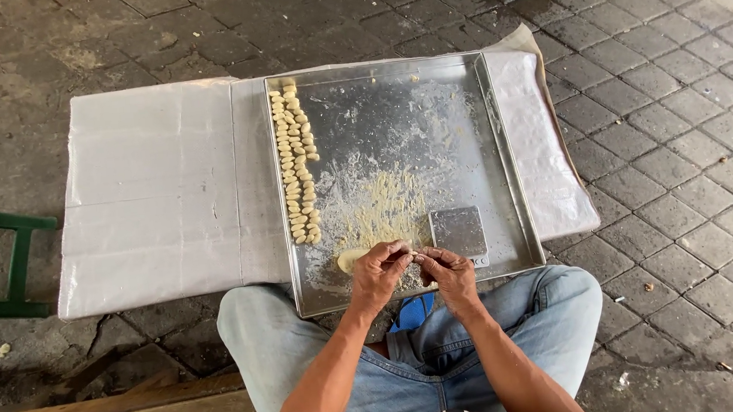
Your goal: Preparing small dough balls by pinching pieces from a larger mass, rolling them into spheres, and arranging them in rows on a metal tray.
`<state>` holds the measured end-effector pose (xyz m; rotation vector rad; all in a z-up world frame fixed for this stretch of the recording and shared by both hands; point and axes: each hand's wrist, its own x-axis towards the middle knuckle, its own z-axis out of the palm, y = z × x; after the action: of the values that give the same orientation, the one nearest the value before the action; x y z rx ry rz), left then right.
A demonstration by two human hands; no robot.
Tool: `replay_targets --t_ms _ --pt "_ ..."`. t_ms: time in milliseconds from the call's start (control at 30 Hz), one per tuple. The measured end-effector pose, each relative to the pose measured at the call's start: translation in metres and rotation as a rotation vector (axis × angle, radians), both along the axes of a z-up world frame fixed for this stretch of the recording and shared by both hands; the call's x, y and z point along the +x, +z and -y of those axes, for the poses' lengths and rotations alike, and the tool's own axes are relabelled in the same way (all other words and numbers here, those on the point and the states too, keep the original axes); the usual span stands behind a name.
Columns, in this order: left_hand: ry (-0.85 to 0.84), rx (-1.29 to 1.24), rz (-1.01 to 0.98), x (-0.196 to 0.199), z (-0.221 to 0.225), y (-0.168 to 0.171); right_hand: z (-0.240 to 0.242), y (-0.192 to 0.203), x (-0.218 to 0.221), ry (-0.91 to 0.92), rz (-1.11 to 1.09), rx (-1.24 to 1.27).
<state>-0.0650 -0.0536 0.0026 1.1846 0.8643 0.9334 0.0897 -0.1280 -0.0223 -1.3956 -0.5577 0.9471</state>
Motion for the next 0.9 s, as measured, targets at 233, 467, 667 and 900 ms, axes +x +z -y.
replay_targets --t_ms 233,467,667,900 --pt "-0.011 -0.157 0.023 -0.003 -0.003 -0.001 -0.002 0.000 -0.004 -0.003 0.023 0.010" --pt "-0.058 -0.137 -0.002 -0.008 -0.005 0.006 0.002 -0.009 -0.002 0.009 0.032 0.005" --pt "-0.146 0.099 -0.054 -0.005 -0.005 -0.008 0.002 -0.030 0.013 -0.007 -0.096 -0.038" --pt "-0.131 0.178 -0.110 -0.004 -0.002 -0.015 -0.003 0.010 0.002 0.064 -0.147 -0.034"
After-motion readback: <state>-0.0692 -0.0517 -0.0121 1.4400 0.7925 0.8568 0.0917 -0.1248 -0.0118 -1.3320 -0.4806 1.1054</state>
